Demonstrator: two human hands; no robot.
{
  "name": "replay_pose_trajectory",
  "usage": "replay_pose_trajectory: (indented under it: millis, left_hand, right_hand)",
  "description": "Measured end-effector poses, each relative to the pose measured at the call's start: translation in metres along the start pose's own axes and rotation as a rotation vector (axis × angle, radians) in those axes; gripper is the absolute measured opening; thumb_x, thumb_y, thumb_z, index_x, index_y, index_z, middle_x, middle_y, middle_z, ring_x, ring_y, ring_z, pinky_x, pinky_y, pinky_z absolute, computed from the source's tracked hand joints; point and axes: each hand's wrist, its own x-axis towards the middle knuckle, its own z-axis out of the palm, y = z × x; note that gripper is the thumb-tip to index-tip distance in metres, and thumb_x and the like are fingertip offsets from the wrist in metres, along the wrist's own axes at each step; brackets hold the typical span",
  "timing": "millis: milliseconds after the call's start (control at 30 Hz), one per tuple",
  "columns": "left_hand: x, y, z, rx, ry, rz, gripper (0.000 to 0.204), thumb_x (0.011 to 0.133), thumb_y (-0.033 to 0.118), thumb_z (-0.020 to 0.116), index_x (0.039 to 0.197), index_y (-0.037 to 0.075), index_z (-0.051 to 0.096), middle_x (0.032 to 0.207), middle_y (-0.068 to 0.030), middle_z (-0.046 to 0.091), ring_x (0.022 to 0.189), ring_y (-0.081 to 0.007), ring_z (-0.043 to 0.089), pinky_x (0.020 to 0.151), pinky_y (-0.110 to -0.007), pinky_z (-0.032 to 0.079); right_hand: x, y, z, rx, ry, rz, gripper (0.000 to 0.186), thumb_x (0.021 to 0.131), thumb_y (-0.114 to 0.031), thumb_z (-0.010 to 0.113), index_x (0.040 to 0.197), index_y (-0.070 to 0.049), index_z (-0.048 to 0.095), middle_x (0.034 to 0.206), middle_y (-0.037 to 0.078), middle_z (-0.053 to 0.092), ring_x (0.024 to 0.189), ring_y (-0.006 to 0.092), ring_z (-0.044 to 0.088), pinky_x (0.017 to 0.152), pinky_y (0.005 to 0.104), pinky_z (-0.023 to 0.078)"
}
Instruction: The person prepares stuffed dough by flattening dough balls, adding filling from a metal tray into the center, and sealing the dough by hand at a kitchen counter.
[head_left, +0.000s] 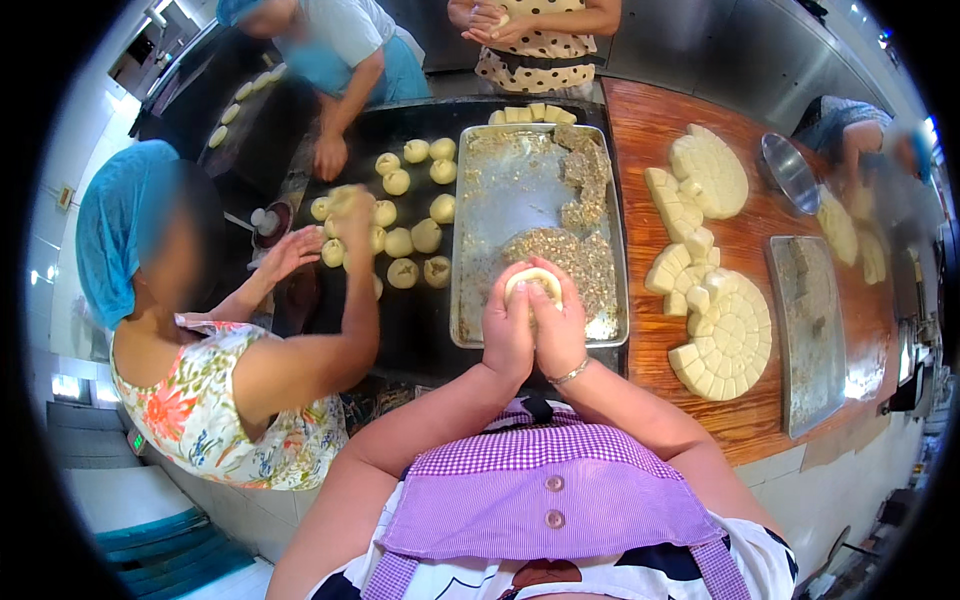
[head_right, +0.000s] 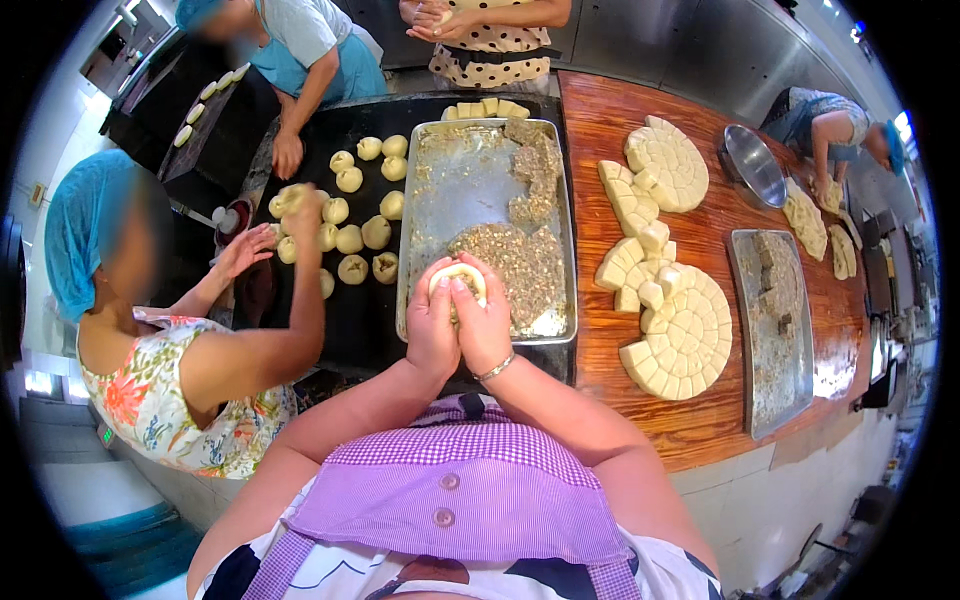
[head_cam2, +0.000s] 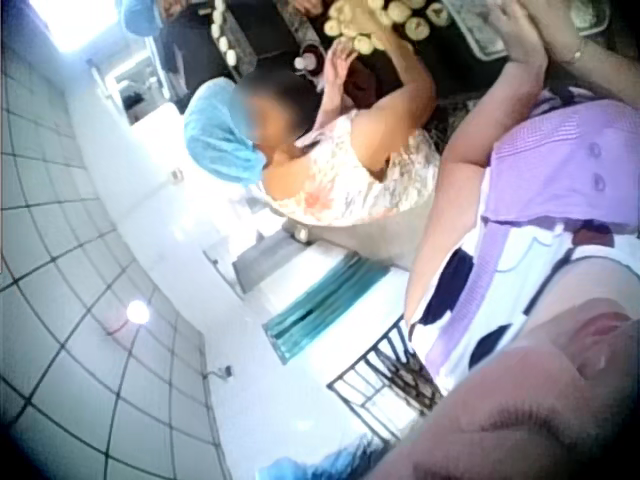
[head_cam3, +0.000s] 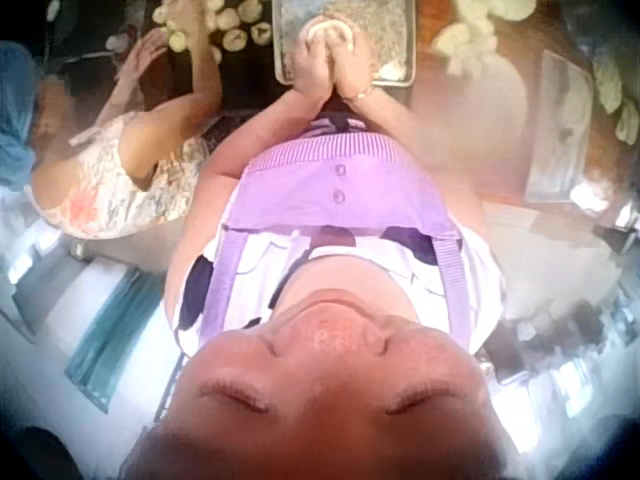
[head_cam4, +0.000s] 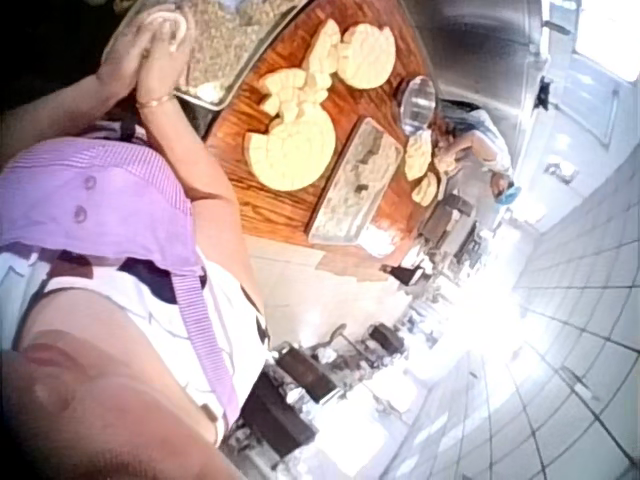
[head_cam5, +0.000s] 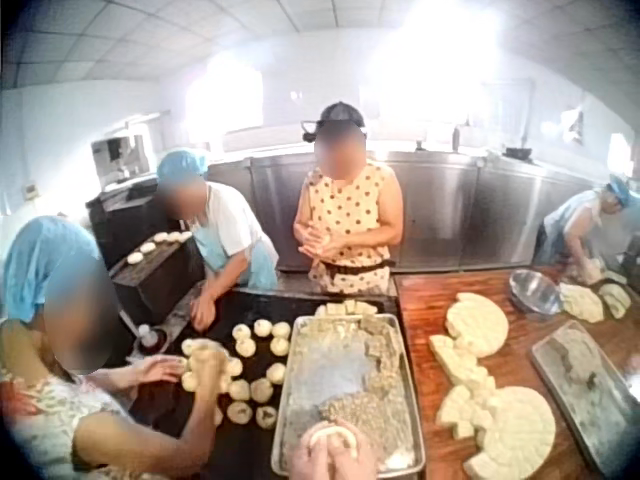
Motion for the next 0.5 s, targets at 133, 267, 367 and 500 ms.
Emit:
replay_pose_trajectory:
  millis: [133, 267, 367, 500]
  left_hand:
    - [0.008, 0.014, 0.008, 0.444, -0.032, 0.021, 0.035, 0.103, 0.016, 0.045, 0.135, 0.001, 0.048, 0.126, -0.0107, 0.057, 0.114, -0.0187, 0.056, 0.098, -0.033, 0.047]
    - [0.032, 0.008, 0.002, 0.137, -0.062, -0.049, 0.039, 0.104, 0.017, 0.045, 0.139, 0.001, 0.042, 0.130, -0.0114, 0.054, 0.116, -0.0192, 0.055, 0.101, -0.034, 0.045]
    - [0.030, 0.015, 0.001, -0.092, -0.127, -0.117, 0.044, 0.104, 0.018, 0.046, 0.143, 0.001, 0.035, 0.133, -0.0120, 0.050, 0.117, -0.0202, 0.054, 0.101, -0.034, 0.045]
    - [0.017, 0.013, -0.007, -0.167, -0.103, -0.116, 0.043, 0.102, 0.014, 0.046, 0.142, 0.001, 0.037, 0.130, -0.0116, 0.052, 0.117, -0.0195, 0.054, 0.100, -0.033, 0.046]
  right_hand:
    - [0.005, 0.011, -0.004, -0.094, 0.058, -0.026, 0.030, 0.098, -0.010, 0.052, 0.127, 0.000, 0.055, 0.127, 0.013, 0.059, 0.112, 0.0188, 0.058, 0.097, 0.0309, 0.047]
    - [0.024, -0.001, 0.004, 0.181, 0.110, 0.079, 0.030, 0.100, -0.014, 0.049, 0.127, -0.001, 0.053, 0.120, 0.010, 0.060, 0.105, 0.0164, 0.059, 0.092, 0.0296, 0.049]
    - [0.027, -0.005, 0.005, 0.397, 0.110, 0.128, 0.034, 0.100, -0.016, 0.053, 0.130, -0.002, 0.049, 0.120, 0.010, 0.059, 0.106, 0.0163, 0.058, 0.093, 0.0299, 0.048]
    - [0.019, 0.000, -0.004, -0.086, -0.072, 0.011, 0.043, 0.095, -0.015, 0.060, 0.134, -0.004, 0.045, 0.120, 0.009, 0.059, 0.109, 0.0161, 0.057, 0.095, 0.0309, 0.048]
